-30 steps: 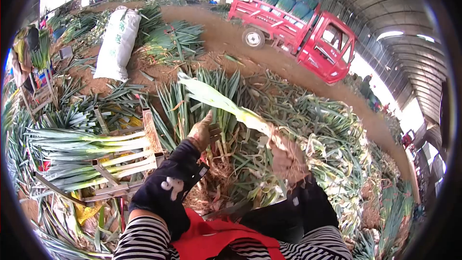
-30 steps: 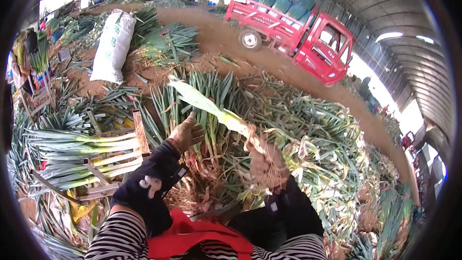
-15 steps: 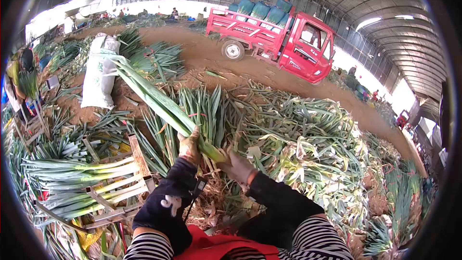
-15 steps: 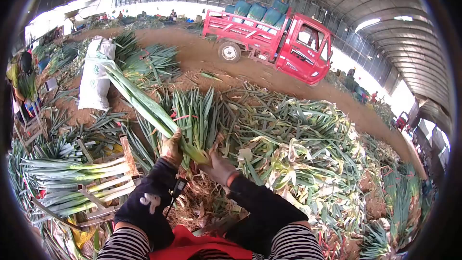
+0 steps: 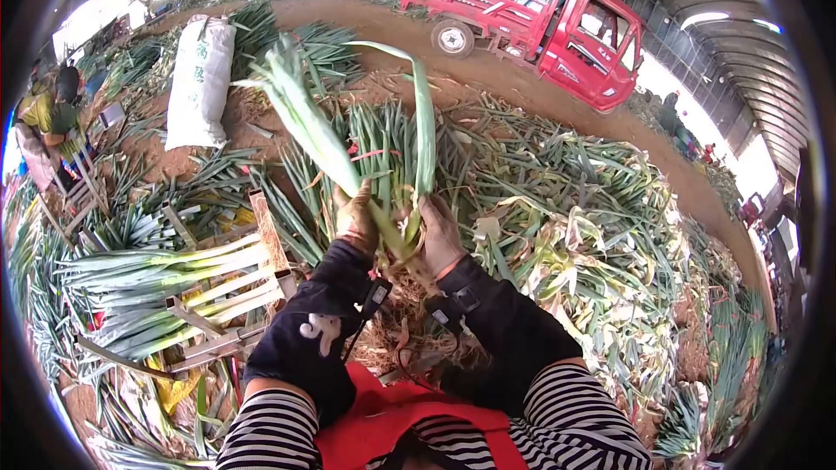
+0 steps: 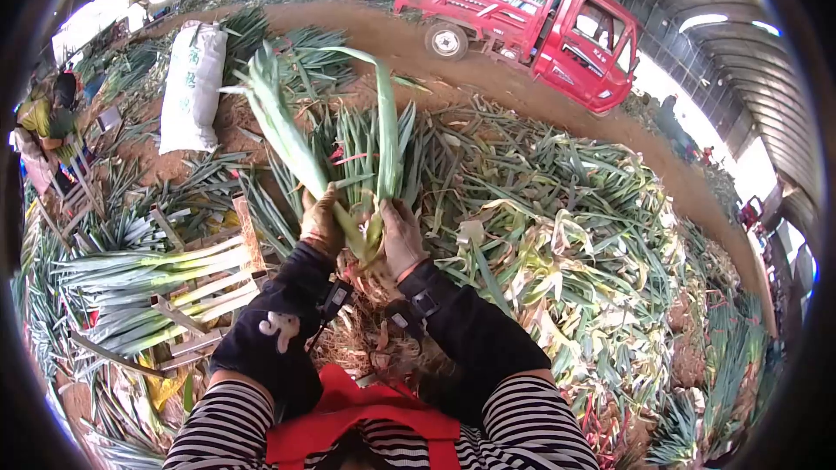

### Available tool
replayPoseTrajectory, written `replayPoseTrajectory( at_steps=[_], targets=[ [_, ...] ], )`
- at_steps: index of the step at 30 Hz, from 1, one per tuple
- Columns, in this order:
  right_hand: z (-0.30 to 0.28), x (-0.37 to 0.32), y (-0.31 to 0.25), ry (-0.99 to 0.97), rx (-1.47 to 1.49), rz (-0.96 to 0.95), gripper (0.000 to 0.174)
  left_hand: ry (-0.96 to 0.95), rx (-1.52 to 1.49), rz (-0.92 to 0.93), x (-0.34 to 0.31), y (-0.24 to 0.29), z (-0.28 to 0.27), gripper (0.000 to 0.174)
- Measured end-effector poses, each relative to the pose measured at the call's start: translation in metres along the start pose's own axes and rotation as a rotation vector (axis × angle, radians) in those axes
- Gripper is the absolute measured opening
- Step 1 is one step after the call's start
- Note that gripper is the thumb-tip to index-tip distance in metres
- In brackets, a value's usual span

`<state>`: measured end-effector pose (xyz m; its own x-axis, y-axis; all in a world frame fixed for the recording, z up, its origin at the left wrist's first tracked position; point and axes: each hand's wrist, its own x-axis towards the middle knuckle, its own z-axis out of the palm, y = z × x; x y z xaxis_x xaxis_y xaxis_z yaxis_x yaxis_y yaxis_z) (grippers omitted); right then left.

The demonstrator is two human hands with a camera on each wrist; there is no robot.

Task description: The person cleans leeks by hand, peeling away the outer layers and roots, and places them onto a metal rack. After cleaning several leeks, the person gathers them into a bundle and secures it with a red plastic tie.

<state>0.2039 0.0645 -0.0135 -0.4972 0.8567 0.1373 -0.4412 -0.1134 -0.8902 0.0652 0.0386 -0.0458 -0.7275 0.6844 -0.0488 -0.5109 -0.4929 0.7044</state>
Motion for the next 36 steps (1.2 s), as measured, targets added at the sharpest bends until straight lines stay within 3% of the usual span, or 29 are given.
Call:
replayPoseTrajectory(
  at_steps=[1, 2, 4, 6, 8, 9, 10, 12, 15, 16, 18, 20, 22, 26, 28, 30, 32, 33, 34, 35, 36],
  targets=[
    [-0.005, -0.001, -0.001, -0.001, -0.013, 0.047, 0.023, 0.01, 0.029, 0.053, 0.003, 0.005, -0.001, 0.053],
    [-0.011, -0.002, -0.001, -0.003, -0.026, 0.093, 0.025, 0.086, 0.006, 0.062, 0.01, 0.005, 0.0, 0.038],
    [-0.025, -0.003, 0.008, -0.017, -0.147, 0.206, 0.039, 0.081, 0.03, 0.131, 0.034, -0.005, -0.024, 0.042],
    [-0.011, -0.022, -0.024, -0.096, -0.599, 0.38, 0.051, 0.119, 0.051, 0.157, 0.04, 0.005, -0.034, 0.045],
    [-0.029, -0.02, -0.006, -0.426, -0.759, 0.409, 0.061, 0.174, 0.02, 0.242, 0.037, 0.024, -0.029, 0.053],
    [-0.015, -0.032, -0.019, -0.345, -0.854, 0.512, 0.062, 0.204, 0.034, 0.234, 0.042, 0.028, -0.033, 0.063],
    [-0.021, -0.036, -0.015, -0.343, -0.853, 0.508, 0.062, 0.236, 0.051, 0.225, 0.044, 0.032, -0.035, 0.073],
    [-0.029, -0.047, -0.014, -0.594, -1.291, 0.251, 0.063, 0.262, 0.111, 0.223, 0.04, 0.045, -0.036, 0.086],
    [-0.026, -0.052, -0.039, -0.647, -1.347, 0.318, 0.068, 0.272, 0.106, 0.228, 0.048, 0.043, -0.042, 0.084],
    [-0.029, -0.054, -0.044, -0.687, -1.397, 0.323, 0.07, 0.325, 0.088, 0.226, 0.05, 0.042, -0.042, 0.074],
    [-0.045, -0.055, -0.043, -0.681, -1.416, 0.24, 0.066, 0.386, 0.075, 0.218, 0.059, 0.038, -0.039, 0.065],
    [-0.035, -0.058, -0.075, -0.671, -1.488, 0.364, 0.056, 0.375, 0.067, 0.166, 0.068, 0.04, -0.052, 0.043],
    [-0.056, -0.051, -0.075, -0.752, -1.374, 0.25, 0.05, 0.353, 0.071, 0.215, 0.074, 0.032, -0.06, 0.033],
    [-0.064, -0.061, -0.102, -0.704, -1.488, 0.254, 0.038, 0.363, -0.011, 0.189, 0.094, 0.005, -0.073, 0.031],
    [-0.074, -0.064, -0.11, -0.778, -1.569, 0.077, 0.034, 0.34, -0.11, 0.078, 0.096, 0.01, -0.075, 0.029],
    [-0.076, -0.067, -0.125, -0.818, -1.501, 0.079, 0.033, 0.337, -0.052, 0.023, 0.095, 0.012, -0.074, 0.032],
    [-0.084, -0.066, -0.138, -0.847, -1.547, 0.122, 0.031, 0.476, -0.021, 0.147, 0.076, 0.026, -0.051, 0.036],
    [-0.09, -0.072, -0.148, -0.847, -1.578, 0.134, 0.029, 0.416, -0.048, 0.117, 0.096, 0.024, -0.077, 0.036],
    [-0.095, -0.075, -0.169, -0.819, -1.728, 0.2, 0.027, 0.356, -0.078, 0.095, 0.118, 0.024, -0.104, 0.036],
    [-0.114, -0.077, -0.188, -0.745, -1.599, 0.214, 0.022, 0.365, 0.019, 0.1, 0.094, 0.052, -0.092, 0.034],
    [-0.129, -0.078, -0.198, -0.581, -1.385, 0.201, 0.02, 0.32, 0.094, 0.152, 0.106, 0.057, -0.115, 0.027]
  ],
)
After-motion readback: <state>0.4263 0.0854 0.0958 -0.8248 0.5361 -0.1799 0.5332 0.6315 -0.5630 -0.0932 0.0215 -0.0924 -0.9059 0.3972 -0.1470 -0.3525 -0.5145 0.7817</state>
